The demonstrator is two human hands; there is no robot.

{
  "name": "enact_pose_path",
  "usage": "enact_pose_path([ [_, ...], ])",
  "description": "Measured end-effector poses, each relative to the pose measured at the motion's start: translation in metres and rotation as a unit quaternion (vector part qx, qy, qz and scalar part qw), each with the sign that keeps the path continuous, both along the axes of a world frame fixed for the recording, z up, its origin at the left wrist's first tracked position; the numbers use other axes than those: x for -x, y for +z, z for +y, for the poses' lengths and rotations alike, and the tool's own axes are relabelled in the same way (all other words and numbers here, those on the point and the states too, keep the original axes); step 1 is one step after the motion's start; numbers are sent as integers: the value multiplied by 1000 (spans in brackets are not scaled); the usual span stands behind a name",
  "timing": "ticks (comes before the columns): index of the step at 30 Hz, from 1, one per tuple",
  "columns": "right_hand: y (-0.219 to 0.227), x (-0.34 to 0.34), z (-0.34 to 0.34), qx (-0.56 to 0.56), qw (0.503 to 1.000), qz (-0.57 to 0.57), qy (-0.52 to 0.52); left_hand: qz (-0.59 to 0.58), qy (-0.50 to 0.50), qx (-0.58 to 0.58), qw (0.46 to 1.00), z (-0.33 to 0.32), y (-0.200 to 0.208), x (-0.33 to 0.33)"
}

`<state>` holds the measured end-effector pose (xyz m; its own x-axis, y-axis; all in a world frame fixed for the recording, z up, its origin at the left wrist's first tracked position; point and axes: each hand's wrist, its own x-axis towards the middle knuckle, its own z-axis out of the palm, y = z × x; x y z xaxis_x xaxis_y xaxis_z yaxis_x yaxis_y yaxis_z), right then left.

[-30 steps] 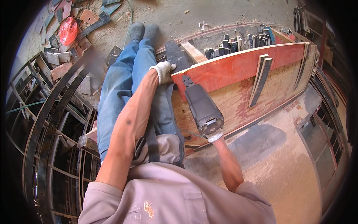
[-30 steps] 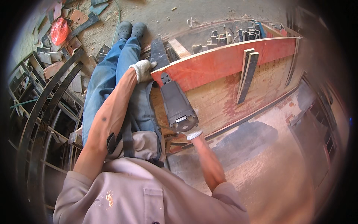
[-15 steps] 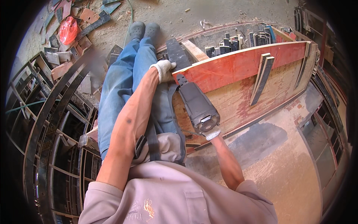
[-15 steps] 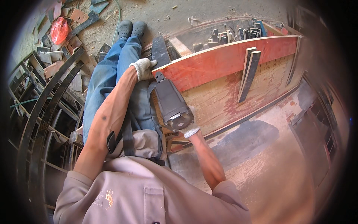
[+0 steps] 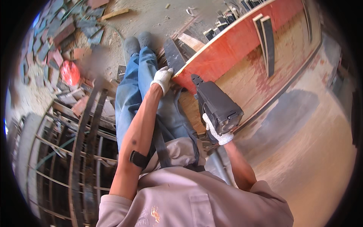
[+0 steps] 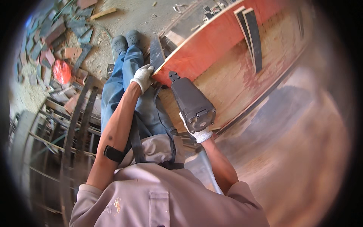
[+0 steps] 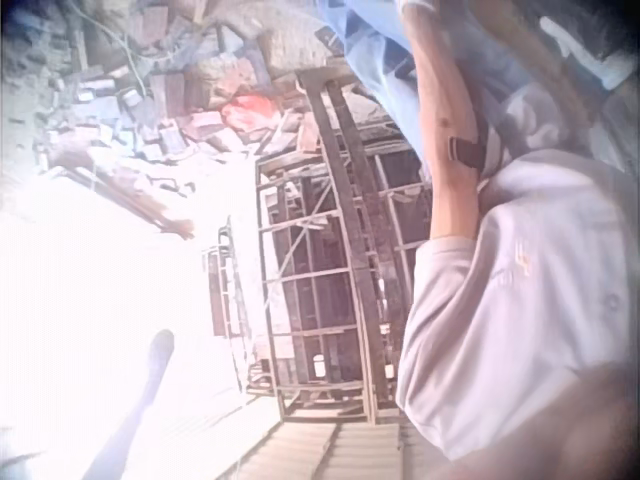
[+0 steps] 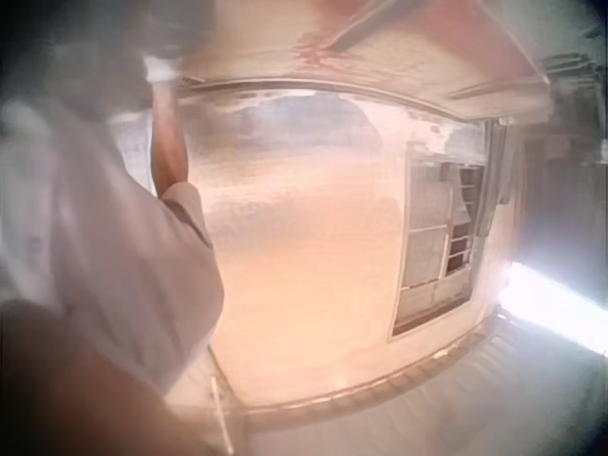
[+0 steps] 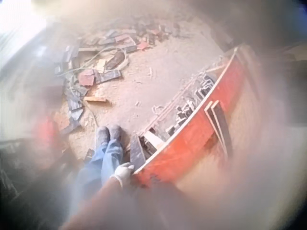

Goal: The person assembles a wooden frame by positioning and fastening wooden strips onto a large board using a nail gun. They repeatedly pick up strips, align them, and drive nails to secure them in place.

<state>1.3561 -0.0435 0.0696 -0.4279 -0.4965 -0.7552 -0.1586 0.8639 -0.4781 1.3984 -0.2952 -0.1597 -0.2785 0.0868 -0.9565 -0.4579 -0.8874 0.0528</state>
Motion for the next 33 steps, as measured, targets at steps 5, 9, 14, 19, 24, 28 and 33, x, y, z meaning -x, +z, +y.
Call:
enact_pose_path([
  [5,2,-40,-22,-42,977,-35,-205,50,-185,202,961,-11,43,-1],
  [9,-3,-72,-72,-13,830,-111,-546,102,-229,231,940,-22,44,-7],
  [14,-11,-99,-103,-14,825,-124,-552,145,-311,232,910,-35,77,-1],
  [19,-27,-145,-138,97,812,76,-571,168,-349,309,868,-38,66,16],
  [24,-37,-172,-148,144,741,-41,-655,139,-294,223,919,-55,47,17],
  [28,-25,-152,-167,175,640,-57,-746,213,-341,305,863,-49,65,23],
  [33,-27,-147,-178,242,479,-140,-832,237,-441,389,774,-50,67,42],
])
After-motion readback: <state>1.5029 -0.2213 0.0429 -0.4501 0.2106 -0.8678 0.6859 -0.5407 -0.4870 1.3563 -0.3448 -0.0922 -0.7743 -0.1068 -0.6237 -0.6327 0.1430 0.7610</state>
